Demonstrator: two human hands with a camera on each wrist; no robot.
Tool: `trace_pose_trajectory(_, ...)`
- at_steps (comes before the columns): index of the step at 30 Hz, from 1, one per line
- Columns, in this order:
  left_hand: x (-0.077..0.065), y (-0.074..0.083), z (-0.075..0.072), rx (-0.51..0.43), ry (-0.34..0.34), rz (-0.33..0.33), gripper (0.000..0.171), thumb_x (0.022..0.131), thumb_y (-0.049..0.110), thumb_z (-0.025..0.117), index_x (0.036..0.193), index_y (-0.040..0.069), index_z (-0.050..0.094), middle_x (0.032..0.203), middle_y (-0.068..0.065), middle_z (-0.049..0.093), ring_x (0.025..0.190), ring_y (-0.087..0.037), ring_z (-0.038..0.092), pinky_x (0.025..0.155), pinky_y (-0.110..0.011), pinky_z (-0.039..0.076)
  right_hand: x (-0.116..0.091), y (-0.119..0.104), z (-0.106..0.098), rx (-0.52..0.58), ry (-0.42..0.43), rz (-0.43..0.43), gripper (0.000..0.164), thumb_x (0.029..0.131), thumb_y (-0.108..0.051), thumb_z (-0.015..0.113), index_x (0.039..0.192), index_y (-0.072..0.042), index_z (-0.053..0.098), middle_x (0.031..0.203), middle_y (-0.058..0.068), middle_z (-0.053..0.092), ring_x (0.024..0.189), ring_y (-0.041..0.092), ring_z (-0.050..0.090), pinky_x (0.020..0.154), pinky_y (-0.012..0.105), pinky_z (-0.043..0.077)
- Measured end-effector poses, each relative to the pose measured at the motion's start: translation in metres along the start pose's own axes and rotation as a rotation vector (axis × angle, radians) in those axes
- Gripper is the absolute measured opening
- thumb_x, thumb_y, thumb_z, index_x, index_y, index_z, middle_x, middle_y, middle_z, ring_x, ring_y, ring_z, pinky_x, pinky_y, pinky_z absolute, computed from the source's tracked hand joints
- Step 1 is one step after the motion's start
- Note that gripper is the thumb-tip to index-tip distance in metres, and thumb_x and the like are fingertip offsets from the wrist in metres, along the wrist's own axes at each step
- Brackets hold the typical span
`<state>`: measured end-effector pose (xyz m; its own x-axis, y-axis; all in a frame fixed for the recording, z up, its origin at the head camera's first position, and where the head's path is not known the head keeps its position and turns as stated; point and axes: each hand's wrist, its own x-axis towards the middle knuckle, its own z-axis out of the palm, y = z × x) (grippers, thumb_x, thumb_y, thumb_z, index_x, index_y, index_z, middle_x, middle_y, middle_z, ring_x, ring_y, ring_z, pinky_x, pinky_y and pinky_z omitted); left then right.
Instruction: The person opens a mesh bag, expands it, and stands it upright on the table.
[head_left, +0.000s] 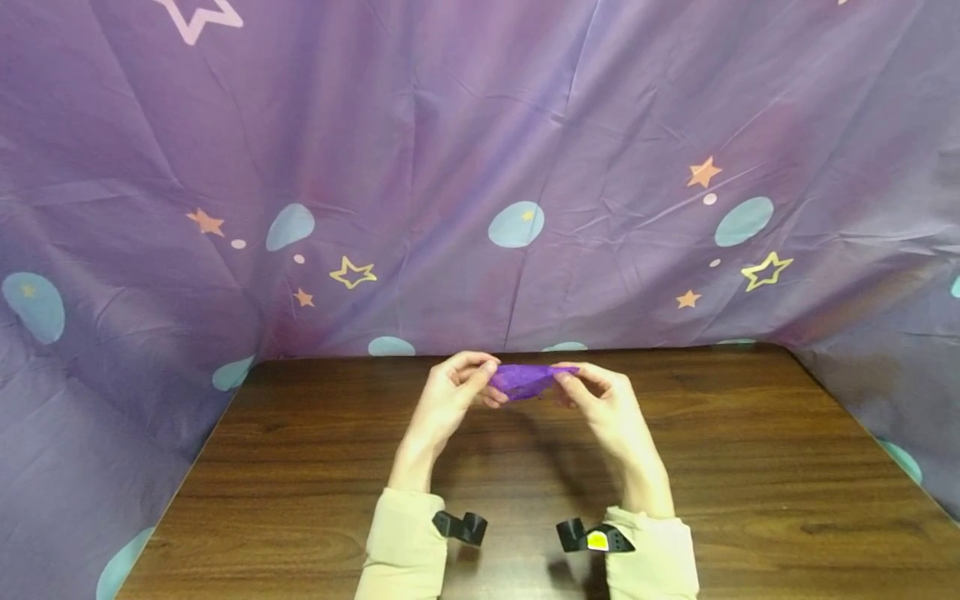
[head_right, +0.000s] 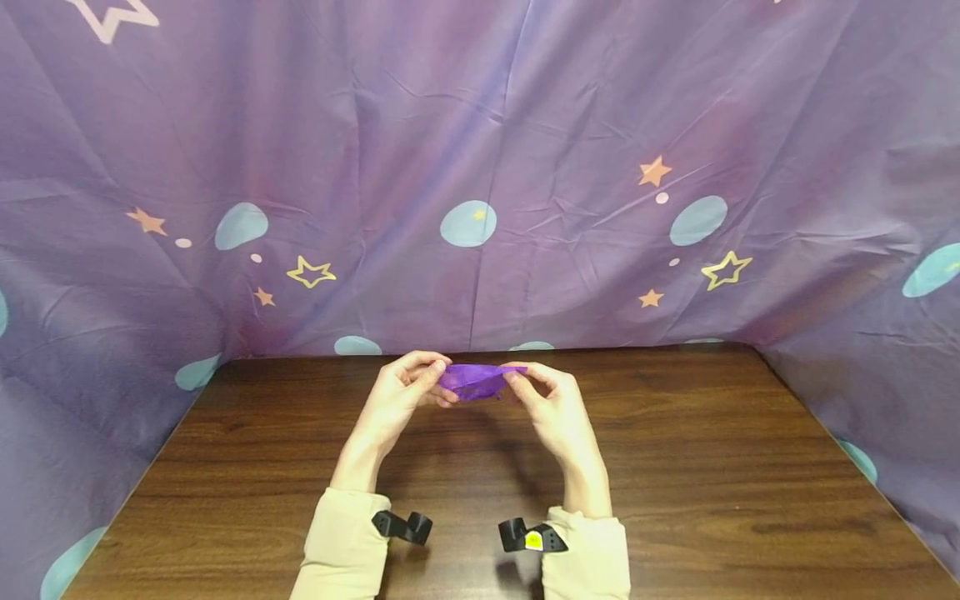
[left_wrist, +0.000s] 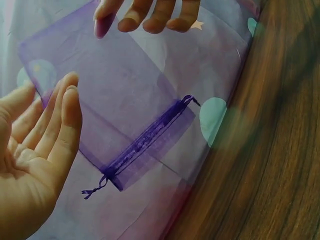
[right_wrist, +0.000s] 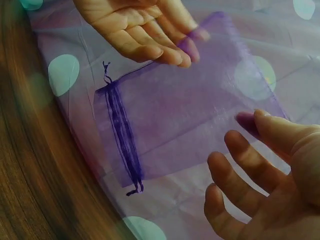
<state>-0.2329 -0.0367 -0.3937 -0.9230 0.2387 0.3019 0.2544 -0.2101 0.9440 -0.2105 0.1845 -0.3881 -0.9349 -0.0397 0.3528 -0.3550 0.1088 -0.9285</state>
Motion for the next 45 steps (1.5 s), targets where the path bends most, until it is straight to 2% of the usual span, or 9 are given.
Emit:
trace_pose_trajectory(5, -0.001, 0.001, -0.001, 0.1, -0.094, 0.021, 0.029, 0.096, 0.01, 0.062, 0.118, -0.008, 0.06, 0.085, -0.032, 0.066, 0.071, -0.042, 0.068, 0.067, -0.047, 0.056, 0.001, 0.0, 0.002, 0.008, 0.035, 0.052, 0.021, 0.096, -0.006, 0.061, 0.105, 0.013, 0.066, 0.075, -0.004, 0.066, 0.068, 0.01, 0.061, 0.067, 0.027, 0.053)
trace_pose_trajectory(8, -0.003, 0.003, -0.003, 0.146, -0.118, 0.004, 0.032, 0.091, 0.008, 0.07, 0.12, -0.003, 0.062, 0.086, -0.032, 0.067, 0.068, -0.042, 0.068, 0.061, -0.041, 0.056, 0.002, 0.001, 0.002, -0.01, 0.016, 0.064, 0.02, 0.096, -0.005, 0.061, 0.101, 0.014, 0.066, 0.072, -0.003, 0.065, 0.067, 0.011, 0.06, 0.065, 0.026, 0.052)
trace_pose_trajectory(12, -0.006, 0.004, -0.005, 0.127, -0.129, -0.028, 0.037, 0.086, 0.003, 0.073, 0.121, -0.003, 0.062, 0.088, -0.03, 0.068, 0.067, -0.043, 0.068, 0.059, -0.038, 0.056, 0.003, 0.004, 0.002, -0.031, -0.003, 0.084, 0.018, 0.095, -0.003, 0.062, 0.097, 0.014, 0.065, 0.069, -0.001, 0.062, 0.064, 0.011, 0.059, 0.063, 0.026, 0.051)
trace_pose_trajectory(19, -0.005, 0.001, -0.007, 0.191, -0.025, 0.05, 0.019, 0.093, 0.006, 0.066, 0.106, -0.009, 0.063, 0.083, -0.025, 0.07, 0.064, -0.038, 0.068, 0.063, -0.06, 0.052, 0.002, 0.005, 0.002, -0.084, -0.052, 0.098, 0.019, 0.091, -0.005, 0.068, 0.102, 0.01, 0.067, 0.073, 0.005, 0.062, 0.064, 0.012, 0.056, 0.06, 0.026, 0.047)
trace_pose_trajectory(28, -0.002, -0.003, -0.007, 0.253, 0.009, 0.061, 0.019, 0.094, 0.01, 0.065, 0.103, -0.007, 0.062, 0.081, -0.022, 0.07, 0.066, -0.038, 0.068, 0.06, -0.052, 0.055, 0.003, -0.004, 0.001, -0.158, -0.094, 0.077, 0.02, 0.094, -0.014, 0.067, 0.102, 0.004, 0.07, 0.066, -0.002, 0.049, 0.059, 0.008, 0.043, 0.052, 0.023, 0.036)
trace_pose_trajectory(36, -0.002, -0.004, -0.009, 0.275, 0.108, 0.044, 0.022, 0.092, 0.016, 0.069, 0.09, 0.001, 0.053, 0.063, -0.012, 0.063, 0.055, -0.037, 0.063, 0.054, -0.05, 0.054, 0.003, -0.013, 0.009, -0.19, -0.056, -0.075, 0.013, 0.087, -0.008, 0.074, 0.095, 0.002, 0.074, 0.074, 0.011, 0.066, 0.064, 0.008, 0.054, 0.057, 0.023, 0.043)
trace_pose_trajectory(38, -0.002, -0.004, -0.009, 0.289, 0.088, 0.041, 0.023, 0.093, 0.016, 0.068, 0.088, 0.001, 0.052, 0.062, -0.011, 0.062, 0.055, -0.036, 0.063, 0.053, -0.046, 0.055, 0.002, -0.015, 0.013, -0.192, -0.035, -0.086, 0.011, 0.086, -0.008, 0.075, 0.093, 0.001, 0.074, 0.07, 0.01, 0.064, 0.06, 0.009, 0.052, 0.054, 0.023, 0.041)
trace_pose_trajectory(41, -0.001, -0.004, -0.007, 0.28, -0.005, 0.014, 0.022, 0.097, 0.016, 0.063, 0.089, -0.003, 0.056, 0.066, -0.011, 0.063, 0.059, -0.037, 0.065, 0.054, -0.041, 0.055, 0.001, -0.019, 0.019, -0.194, -0.004, -0.075, 0.01, 0.085, -0.01, 0.076, 0.09, -0.001, 0.075, 0.065, 0.008, 0.061, 0.056, 0.009, 0.051, 0.049, 0.023, 0.04)
trace_pose_trajectory(45, -0.001, -0.001, -0.004, 0.224, -0.103, -0.049, 0.037, 0.103, 0.026, 0.052, 0.089, -0.008, 0.059, 0.071, -0.014, 0.064, 0.066, -0.042, 0.065, 0.058, -0.042, 0.056, -0.001, -0.021, 0.027, -0.224, -0.008, -0.058, 0.008, 0.085, -0.011, 0.076, 0.089, -0.004, 0.075, 0.061, 0.006, 0.059, 0.048, 0.012, 0.05, 0.042, 0.025, 0.041)
